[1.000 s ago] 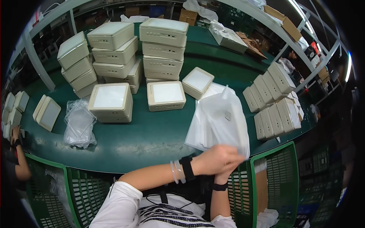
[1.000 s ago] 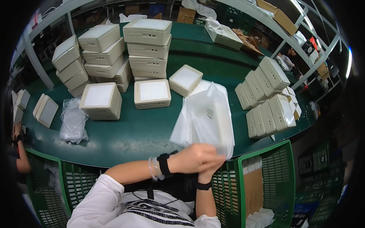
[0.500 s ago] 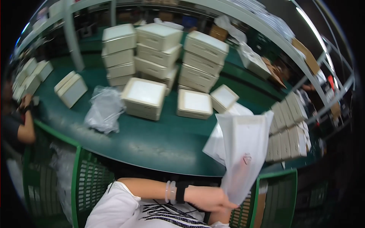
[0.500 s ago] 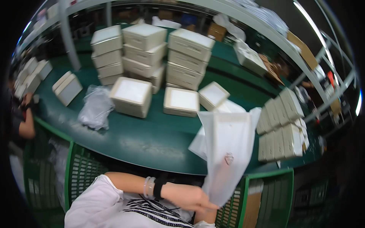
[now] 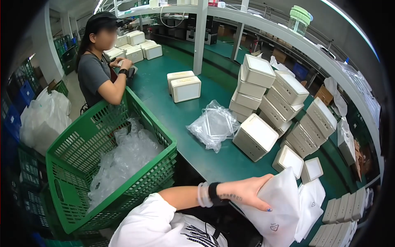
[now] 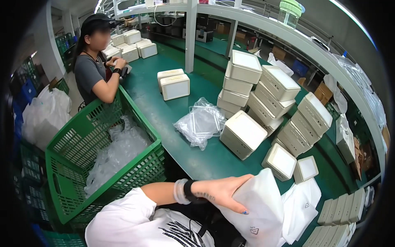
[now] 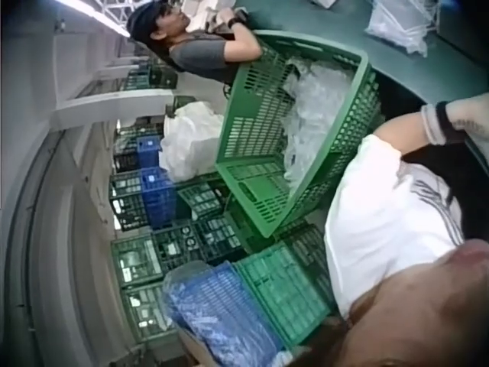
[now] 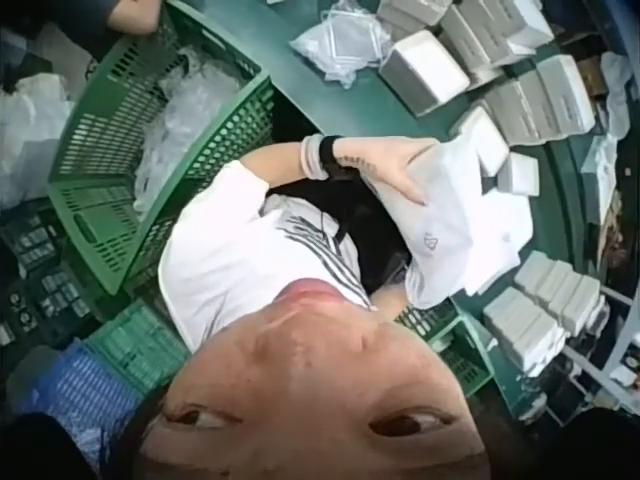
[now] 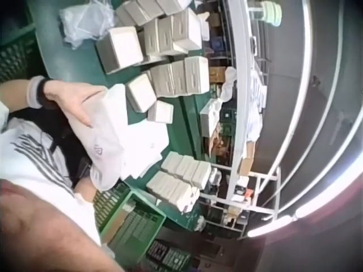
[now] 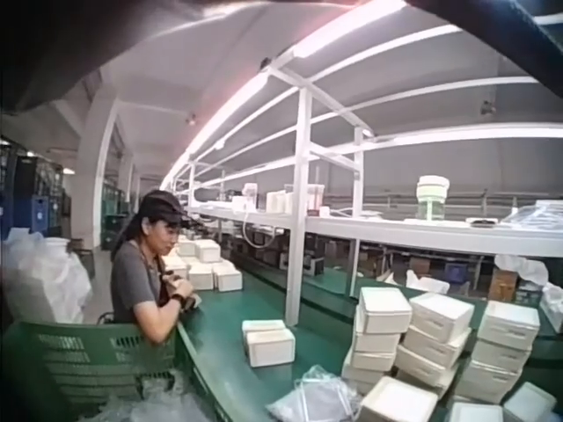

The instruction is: The person removes a plastic cover from a bag, fits it onto a light box, and repeats this process. Then, the person slides the light box into a white pouch and places it into a green crate.

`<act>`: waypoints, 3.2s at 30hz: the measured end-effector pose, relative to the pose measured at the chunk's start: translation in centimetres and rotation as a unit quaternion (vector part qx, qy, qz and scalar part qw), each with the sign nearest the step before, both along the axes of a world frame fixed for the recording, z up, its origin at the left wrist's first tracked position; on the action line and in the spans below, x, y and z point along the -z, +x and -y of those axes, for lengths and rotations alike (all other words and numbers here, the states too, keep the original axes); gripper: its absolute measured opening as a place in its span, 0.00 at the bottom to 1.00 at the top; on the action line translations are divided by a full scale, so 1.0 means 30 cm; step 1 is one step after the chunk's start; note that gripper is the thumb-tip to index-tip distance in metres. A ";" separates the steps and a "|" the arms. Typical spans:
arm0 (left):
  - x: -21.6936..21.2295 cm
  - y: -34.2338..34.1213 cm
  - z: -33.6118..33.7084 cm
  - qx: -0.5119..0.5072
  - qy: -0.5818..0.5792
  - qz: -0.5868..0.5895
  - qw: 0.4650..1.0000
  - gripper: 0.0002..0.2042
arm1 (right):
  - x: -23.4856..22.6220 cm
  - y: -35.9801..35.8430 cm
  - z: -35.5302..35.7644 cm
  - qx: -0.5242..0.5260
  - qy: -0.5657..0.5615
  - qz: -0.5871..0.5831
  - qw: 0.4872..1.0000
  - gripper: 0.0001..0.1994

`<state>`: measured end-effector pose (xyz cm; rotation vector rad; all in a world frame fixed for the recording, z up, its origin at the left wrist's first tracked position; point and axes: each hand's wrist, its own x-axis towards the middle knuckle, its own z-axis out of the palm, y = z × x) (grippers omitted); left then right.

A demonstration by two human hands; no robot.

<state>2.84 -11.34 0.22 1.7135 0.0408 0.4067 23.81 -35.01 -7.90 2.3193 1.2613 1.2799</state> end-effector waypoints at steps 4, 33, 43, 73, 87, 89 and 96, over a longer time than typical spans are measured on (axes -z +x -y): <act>0.080 0.010 0.040 -0.189 -0.089 0.075 0.975 0.35 | -0.201 -0.175 -0.180 -0.223 0.221 -0.234 0.920 0.12; 0.030 0.183 0.219 -0.093 0.208 0.148 0.962 0.17 | -0.641 -0.287 0.957 0.108 0.464 -0.386 0.790 0.29; 0.145 0.329 0.374 0.095 0.209 -0.073 0.971 0.15 | -0.063 -0.458 1.774 0.445 0.399 -0.435 0.673 0.33; 0.234 0.152 0.298 0.124 0.302 -0.092 0.941 0.10 | -0.115 0.037 1.499 0.550 0.273 -0.428 0.663 0.13; 0.265 -0.123 0.112 -0.145 0.112 -0.092 0.979 0.09 | -0.627 0.702 0.707 0.143 0.341 -0.254 0.894 0.39; 0.259 -0.154 0.080 -0.154 0.149 -0.087 0.973 0.08 | -0.628 0.849 0.608 0.115 0.281 -0.230 0.925 0.42; 0.289 -0.243 0.082 -0.203 0.154 -0.029 0.966 0.09 | -0.588 1.283 0.789 0.187 0.281 -0.356 0.871 0.52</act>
